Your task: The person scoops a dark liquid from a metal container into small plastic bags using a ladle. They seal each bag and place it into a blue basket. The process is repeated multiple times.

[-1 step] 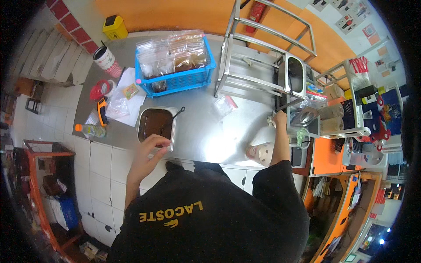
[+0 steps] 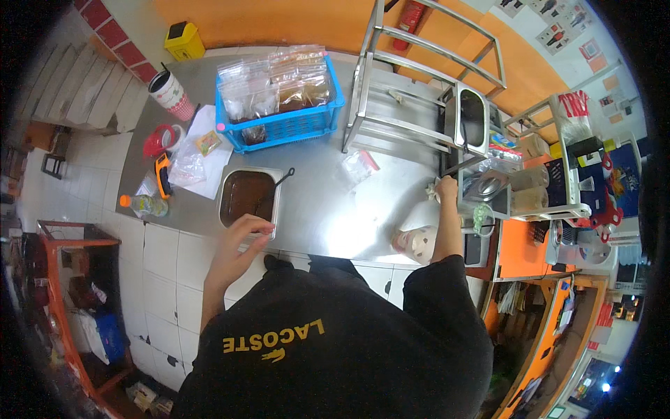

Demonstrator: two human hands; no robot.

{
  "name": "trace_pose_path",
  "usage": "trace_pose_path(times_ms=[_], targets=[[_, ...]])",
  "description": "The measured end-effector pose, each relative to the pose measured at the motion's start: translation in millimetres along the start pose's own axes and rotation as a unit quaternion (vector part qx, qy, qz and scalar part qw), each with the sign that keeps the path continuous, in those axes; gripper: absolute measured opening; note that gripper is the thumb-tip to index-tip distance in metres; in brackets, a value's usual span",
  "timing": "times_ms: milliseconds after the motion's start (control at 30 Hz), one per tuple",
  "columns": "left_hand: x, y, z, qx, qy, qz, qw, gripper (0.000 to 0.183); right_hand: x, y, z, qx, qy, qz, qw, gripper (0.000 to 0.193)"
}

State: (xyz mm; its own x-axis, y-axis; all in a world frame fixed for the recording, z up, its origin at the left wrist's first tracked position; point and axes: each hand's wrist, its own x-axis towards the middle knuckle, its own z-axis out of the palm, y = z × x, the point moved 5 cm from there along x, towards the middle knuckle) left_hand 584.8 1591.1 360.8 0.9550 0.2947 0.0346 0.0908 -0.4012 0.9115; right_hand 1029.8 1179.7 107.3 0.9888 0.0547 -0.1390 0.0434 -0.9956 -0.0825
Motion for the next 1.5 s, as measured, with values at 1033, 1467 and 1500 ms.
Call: trace_pose_path(times_ms=[1033,1467,1500], targets=[[-79,-29,13,-0.036,0.272,-0.028,0.961,0.015,-64,-273,38,-0.018,-0.099,-0.336,0.936,0.028],[-79,-65,30,-0.233,0.161,-0.160,0.946,0.014,-140,-296,-66,0.412,-0.348,-0.319,0.779,0.020],[-71,-58,30,-0.207,0.202,-0.110,0.951,0.016,-178,-311,-93,0.442,-0.396,-0.319,0.739,0.020]])
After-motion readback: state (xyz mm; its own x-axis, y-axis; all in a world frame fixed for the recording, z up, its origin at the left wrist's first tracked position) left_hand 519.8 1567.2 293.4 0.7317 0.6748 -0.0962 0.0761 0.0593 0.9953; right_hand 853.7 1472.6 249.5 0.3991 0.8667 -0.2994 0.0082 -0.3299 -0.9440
